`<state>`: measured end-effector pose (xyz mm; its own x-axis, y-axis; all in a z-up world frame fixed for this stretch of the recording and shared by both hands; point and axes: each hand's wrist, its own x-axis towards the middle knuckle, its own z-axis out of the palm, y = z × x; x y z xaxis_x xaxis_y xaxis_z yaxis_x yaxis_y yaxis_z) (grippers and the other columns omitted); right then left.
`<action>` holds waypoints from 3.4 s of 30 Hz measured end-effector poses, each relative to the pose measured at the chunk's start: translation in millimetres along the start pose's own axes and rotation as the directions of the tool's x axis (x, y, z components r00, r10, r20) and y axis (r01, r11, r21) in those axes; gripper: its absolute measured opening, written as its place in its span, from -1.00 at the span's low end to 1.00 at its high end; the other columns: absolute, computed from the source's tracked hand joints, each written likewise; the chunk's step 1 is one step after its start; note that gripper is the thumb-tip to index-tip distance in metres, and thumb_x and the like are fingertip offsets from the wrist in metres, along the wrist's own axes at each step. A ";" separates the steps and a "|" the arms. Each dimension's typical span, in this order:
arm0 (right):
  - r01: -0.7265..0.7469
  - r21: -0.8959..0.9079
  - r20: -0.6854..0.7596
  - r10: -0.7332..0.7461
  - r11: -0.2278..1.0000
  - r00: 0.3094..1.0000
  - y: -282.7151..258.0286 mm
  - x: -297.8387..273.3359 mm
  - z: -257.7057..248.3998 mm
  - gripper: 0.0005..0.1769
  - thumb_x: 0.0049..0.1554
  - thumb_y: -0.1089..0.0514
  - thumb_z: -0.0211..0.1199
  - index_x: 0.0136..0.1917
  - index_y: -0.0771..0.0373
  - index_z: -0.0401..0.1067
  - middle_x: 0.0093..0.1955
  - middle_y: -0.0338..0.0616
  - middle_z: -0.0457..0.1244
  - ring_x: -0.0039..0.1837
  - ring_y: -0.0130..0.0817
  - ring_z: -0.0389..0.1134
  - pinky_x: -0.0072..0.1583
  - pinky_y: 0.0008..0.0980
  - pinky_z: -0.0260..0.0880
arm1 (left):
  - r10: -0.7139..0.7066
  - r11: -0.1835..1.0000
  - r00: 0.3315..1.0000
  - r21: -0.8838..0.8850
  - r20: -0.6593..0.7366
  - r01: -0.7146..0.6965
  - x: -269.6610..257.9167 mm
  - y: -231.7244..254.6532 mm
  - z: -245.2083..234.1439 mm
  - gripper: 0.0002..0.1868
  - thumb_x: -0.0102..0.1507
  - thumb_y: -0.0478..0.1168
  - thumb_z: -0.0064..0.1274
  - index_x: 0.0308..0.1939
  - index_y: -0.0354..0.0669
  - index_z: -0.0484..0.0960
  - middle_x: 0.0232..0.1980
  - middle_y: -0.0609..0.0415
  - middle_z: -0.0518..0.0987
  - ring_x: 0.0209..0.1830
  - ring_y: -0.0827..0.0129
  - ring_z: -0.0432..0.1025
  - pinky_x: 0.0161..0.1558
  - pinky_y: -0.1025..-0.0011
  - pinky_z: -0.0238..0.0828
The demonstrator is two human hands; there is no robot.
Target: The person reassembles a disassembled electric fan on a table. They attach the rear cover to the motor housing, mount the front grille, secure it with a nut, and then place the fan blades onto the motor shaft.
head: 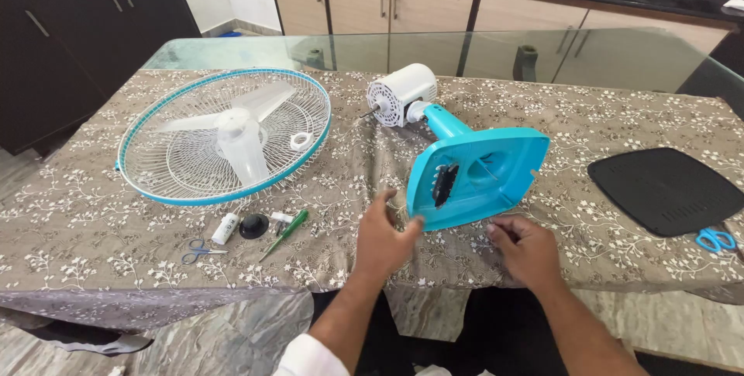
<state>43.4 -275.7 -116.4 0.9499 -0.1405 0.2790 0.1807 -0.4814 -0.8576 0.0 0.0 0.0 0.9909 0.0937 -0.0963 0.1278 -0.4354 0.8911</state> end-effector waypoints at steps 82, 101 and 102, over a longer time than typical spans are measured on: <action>0.309 -0.208 -0.181 -0.347 0.928 0.920 -83.7 -11.9 80.7 -0.81 0.19 0.11 0.36 -0.08 0.30 0.49 -0.26 -0.03 0.40 -0.29 -0.20 0.43 -0.23 -0.23 0.38 | 0.419 0.895 0.884 0.261 -0.210 -0.362 27.9 -38.1 41.4 -0.59 0.23 0.04 0.18 -0.15 -0.28 0.56 -0.16 -0.17 0.59 -0.10 -0.11 0.51 -0.06 0.01 0.43; 0.220 -0.170 -0.102 -0.239 0.961 0.966 -85.0 -7.5 79.7 -0.55 0.39 -0.02 -0.10 -0.10 0.24 0.51 -0.26 -0.08 0.41 -0.20 -0.11 0.45 -0.10 -0.16 0.40 | 0.466 0.885 0.833 0.165 -0.298 -0.436 27.6 -39.6 36.9 -0.44 0.11 -0.01 0.30 0.02 -0.33 0.55 -0.10 -0.19 0.56 -0.08 -0.08 0.49 -0.08 0.04 0.42; 0.227 -0.126 -0.091 -0.239 0.966 0.967 -82.2 -7.5 79.0 -0.54 0.40 -0.02 -0.13 -0.08 0.25 0.49 -0.26 -0.10 0.42 -0.20 -0.16 0.46 -0.09 -0.19 0.41 | 0.502 0.862 0.793 0.129 -0.346 -0.489 26.6 -39.9 35.0 -0.36 0.07 -0.03 0.34 0.10 -0.36 0.54 -0.07 -0.21 0.55 -0.08 -0.08 0.48 -0.10 0.06 0.42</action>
<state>41.5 -166.7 -82.1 0.8521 -0.0998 0.5138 0.3577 -0.6058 -0.7107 22.7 -11.5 -53.6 0.8354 0.1654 0.5242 -0.3695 -0.5371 0.7583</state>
